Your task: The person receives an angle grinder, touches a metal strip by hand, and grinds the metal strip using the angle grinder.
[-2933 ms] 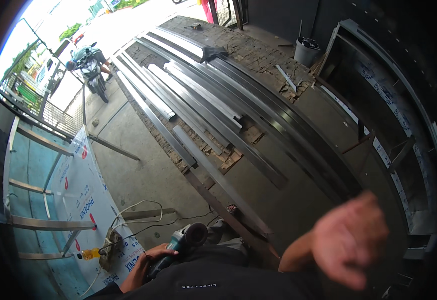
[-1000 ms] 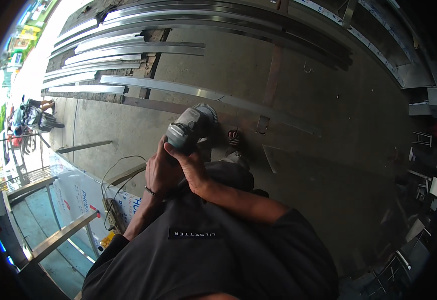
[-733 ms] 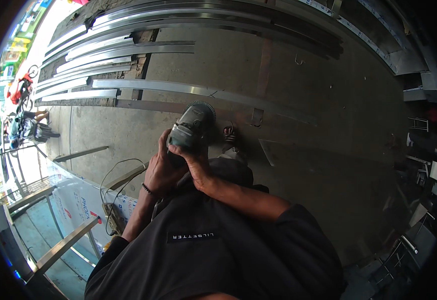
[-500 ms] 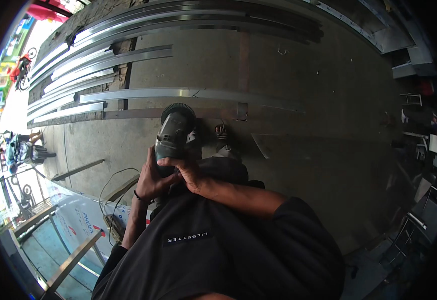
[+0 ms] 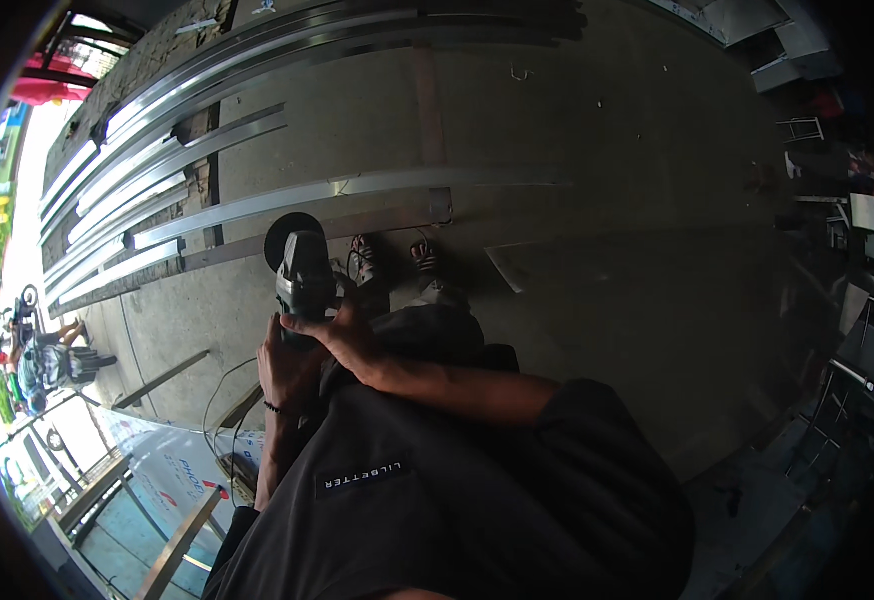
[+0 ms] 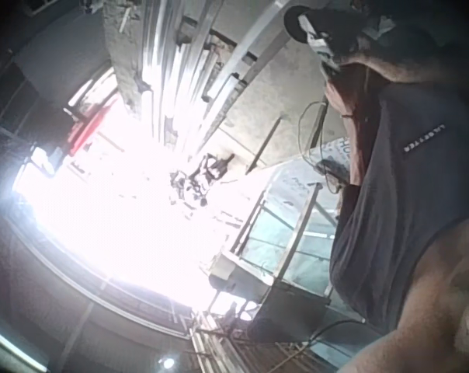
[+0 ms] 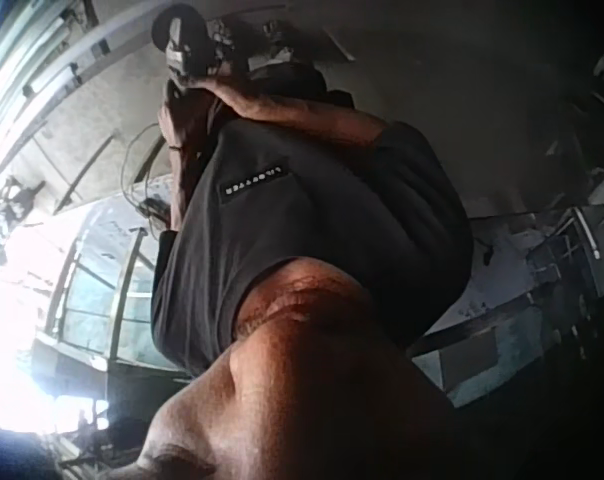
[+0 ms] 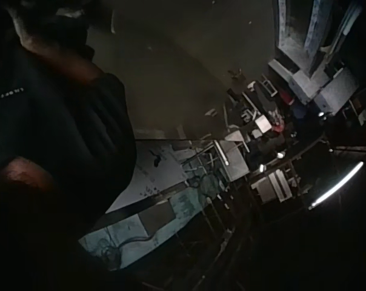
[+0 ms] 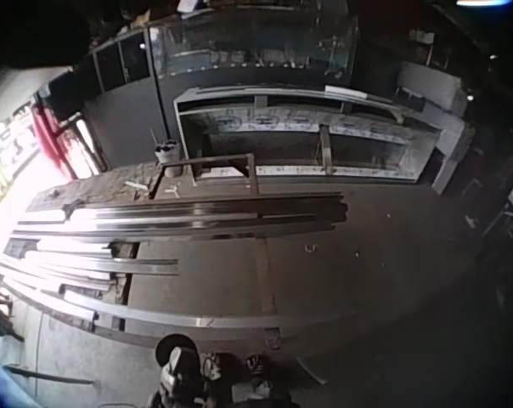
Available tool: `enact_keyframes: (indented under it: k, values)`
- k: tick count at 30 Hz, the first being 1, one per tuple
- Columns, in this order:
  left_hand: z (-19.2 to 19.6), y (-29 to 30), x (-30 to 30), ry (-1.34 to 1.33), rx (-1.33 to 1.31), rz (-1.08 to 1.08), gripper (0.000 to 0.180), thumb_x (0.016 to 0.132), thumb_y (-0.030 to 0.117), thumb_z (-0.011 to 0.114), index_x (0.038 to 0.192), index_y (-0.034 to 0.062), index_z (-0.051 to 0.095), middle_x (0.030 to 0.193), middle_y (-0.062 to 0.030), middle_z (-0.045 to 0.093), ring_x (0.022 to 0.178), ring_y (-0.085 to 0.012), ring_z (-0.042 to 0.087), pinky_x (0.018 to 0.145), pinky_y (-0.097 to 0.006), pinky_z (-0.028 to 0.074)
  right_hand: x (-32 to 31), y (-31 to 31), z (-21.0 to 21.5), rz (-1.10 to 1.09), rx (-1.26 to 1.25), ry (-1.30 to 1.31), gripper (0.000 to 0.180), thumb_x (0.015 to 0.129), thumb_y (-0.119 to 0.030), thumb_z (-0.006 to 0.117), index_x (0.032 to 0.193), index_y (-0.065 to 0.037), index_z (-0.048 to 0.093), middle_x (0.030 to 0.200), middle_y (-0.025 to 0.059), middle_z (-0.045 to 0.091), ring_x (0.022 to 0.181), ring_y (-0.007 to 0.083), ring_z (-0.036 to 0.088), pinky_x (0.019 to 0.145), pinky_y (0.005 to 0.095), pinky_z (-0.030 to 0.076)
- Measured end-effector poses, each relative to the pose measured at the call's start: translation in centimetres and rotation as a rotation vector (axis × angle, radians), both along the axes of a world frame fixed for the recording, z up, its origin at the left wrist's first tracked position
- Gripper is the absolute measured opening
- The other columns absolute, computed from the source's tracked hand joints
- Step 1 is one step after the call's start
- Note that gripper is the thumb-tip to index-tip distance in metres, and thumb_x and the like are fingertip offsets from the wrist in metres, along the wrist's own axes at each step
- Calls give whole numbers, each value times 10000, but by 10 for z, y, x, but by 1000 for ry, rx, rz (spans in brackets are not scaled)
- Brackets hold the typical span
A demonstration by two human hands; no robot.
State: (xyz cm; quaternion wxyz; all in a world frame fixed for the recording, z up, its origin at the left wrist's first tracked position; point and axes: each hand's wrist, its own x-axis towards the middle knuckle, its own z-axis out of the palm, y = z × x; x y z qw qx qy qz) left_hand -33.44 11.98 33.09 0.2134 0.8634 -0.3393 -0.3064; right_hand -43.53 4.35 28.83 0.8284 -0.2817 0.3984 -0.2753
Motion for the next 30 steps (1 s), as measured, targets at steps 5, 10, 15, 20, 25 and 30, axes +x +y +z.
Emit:
enact_keyframes:
  k: [5, 10, 15, 20, 25, 30]
  values:
    - [-11, 4, -9, -165, 124, -42, 639, 761, 423, 857, 1207, 59, 579, 935, -288, 725, 880, -509, 698, 745, -566, 546, -1, 9, -32, -39, -238, 193, 1080, 680, -320, 989, 1480, 9, 343, 1351, 211, 561, 1281, 325, 567, 1093, 429, 464]
    - [-21, 4, -14, -114, 135, -98, 674, 765, 421, 858, 1201, 46, 508, 963, -316, 715, 920, -517, 697, 751, -576, 540, -7, 9, -42, -42, -306, 281, 1018, 690, -298, 966, 1430, 32, 349, 1350, 252, 546, 1281, 371, 560, 1086, 446, 465]
    - [-18, -1, -7, -6, 100, -104, 661, 765, 428, 859, 1144, 36, 486, 941, -327, 710, 914, -530, 693, 767, -591, 532, -10, -1, -32, 82, -358, 400, 989, 694, -293, 940, 1406, 45, 344, 1364, 283, 540, 1289, 397, 569, 1089, 454, 462]
    - [-25, -2, -4, -46, 97, -150, 637, 771, 434, 854, 1100, 23, 494, 911, -326, 710, 902, -543, 688, 771, -598, 527, -8, -7, -22, 97, -395, 439, 956, 690, -291, 943, 1380, 40, 372, 1357, 289, 542, 1277, 408, 575, 1087, 462, 459]
    - [-35, -1, -7, -204, 32, -202, 580, 799, 420, 822, 1083, 10, 526, 882, -327, 710, 898, -540, 687, 757, -605, 526, -7, -2, -36, 28, -548, 469, 891, 701, -289, 943, 1346, 40, 423, 1294, 268, 559, 1220, 402, 583, 1059, 473, 464]
    - [-31, -5, -9, -111, 168, -127, 561, 823, 398, 801, 1100, 7, 508, 893, -335, 707, 890, -541, 686, 741, -609, 524, -8, -6, -36, 77, -538, 418, 809, 725, -264, 932, 1316, 43, 472, 1243, 252, 577, 1199, 399, 580, 1043, 479, 463]
